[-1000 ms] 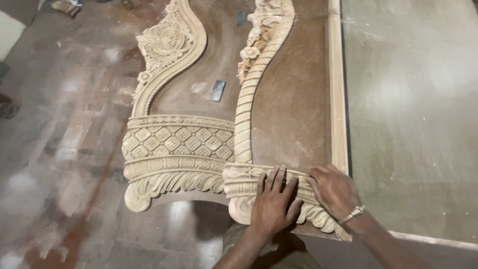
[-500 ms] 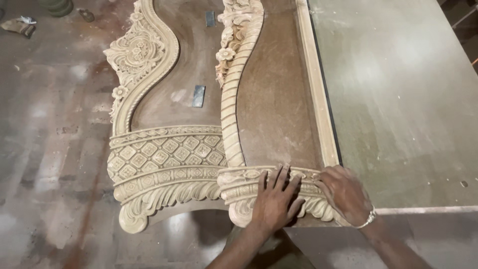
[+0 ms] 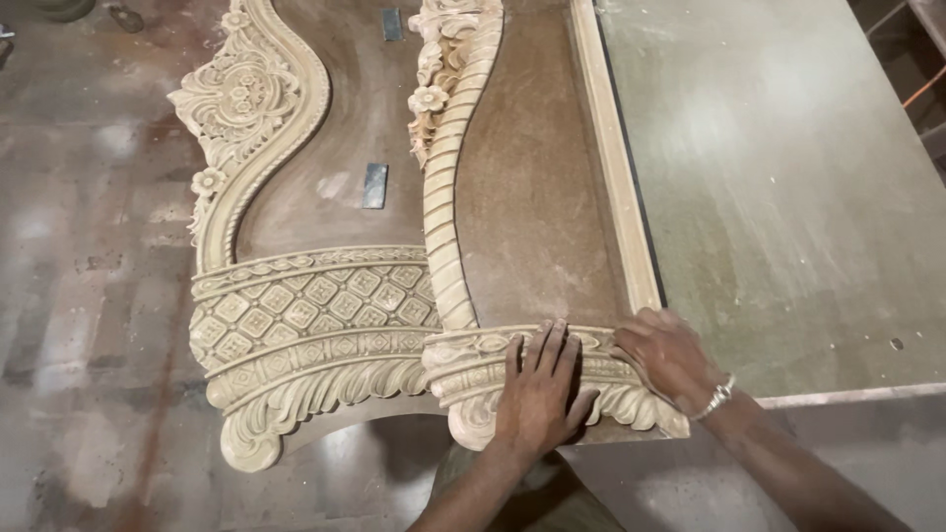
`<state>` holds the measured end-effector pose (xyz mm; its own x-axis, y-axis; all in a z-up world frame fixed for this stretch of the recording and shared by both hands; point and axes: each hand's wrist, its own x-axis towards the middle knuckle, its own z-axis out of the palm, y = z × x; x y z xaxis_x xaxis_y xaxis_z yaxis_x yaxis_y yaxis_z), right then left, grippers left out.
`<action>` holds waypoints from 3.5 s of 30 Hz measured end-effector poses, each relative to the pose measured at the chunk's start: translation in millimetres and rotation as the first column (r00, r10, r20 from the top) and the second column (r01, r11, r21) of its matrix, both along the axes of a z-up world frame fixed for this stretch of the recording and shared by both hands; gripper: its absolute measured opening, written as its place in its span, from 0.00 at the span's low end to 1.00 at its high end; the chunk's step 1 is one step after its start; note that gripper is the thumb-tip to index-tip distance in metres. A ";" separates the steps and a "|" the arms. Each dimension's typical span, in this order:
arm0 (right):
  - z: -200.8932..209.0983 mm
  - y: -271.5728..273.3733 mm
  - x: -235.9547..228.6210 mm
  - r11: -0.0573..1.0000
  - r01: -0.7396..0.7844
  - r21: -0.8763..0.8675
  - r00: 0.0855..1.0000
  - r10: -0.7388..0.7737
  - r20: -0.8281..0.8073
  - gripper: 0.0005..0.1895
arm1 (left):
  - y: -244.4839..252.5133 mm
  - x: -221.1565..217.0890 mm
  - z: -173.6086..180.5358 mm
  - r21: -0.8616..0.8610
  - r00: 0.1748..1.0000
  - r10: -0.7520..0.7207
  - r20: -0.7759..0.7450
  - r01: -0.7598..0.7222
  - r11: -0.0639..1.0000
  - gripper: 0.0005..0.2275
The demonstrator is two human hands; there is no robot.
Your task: The person uses a small carving tool to refine the details of a large, ornate wooden piece. They carefully scrape and shape the carved edges and patterns along the curved border of the object.
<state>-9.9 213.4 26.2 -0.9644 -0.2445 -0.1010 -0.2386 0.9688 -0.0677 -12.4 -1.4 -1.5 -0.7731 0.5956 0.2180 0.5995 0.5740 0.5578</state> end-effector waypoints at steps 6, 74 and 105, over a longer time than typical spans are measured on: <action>-5.8 4.8 -2.6 0.996 -0.069 -0.050 0.995 0.065 -0.082 0.09 | -0.8 1.6 0.5 -0.003 1.000 0.017 -0.004 -0.017 1.000 0.30; 9.7 65.0 -26.2 0.990 -0.061 -0.124 0.980 0.082 0.180 0.17 | 65.2 24.8 -8.1 -0.135 0.953 0.299 0.047 -0.291 0.947 0.46; -2.6 61.0 -14.1 0.984 -0.039 -0.175 0.980 0.072 0.185 0.15 | 63.6 24.0 -8.8 -0.088 0.948 0.317 -0.012 -0.316 0.945 0.49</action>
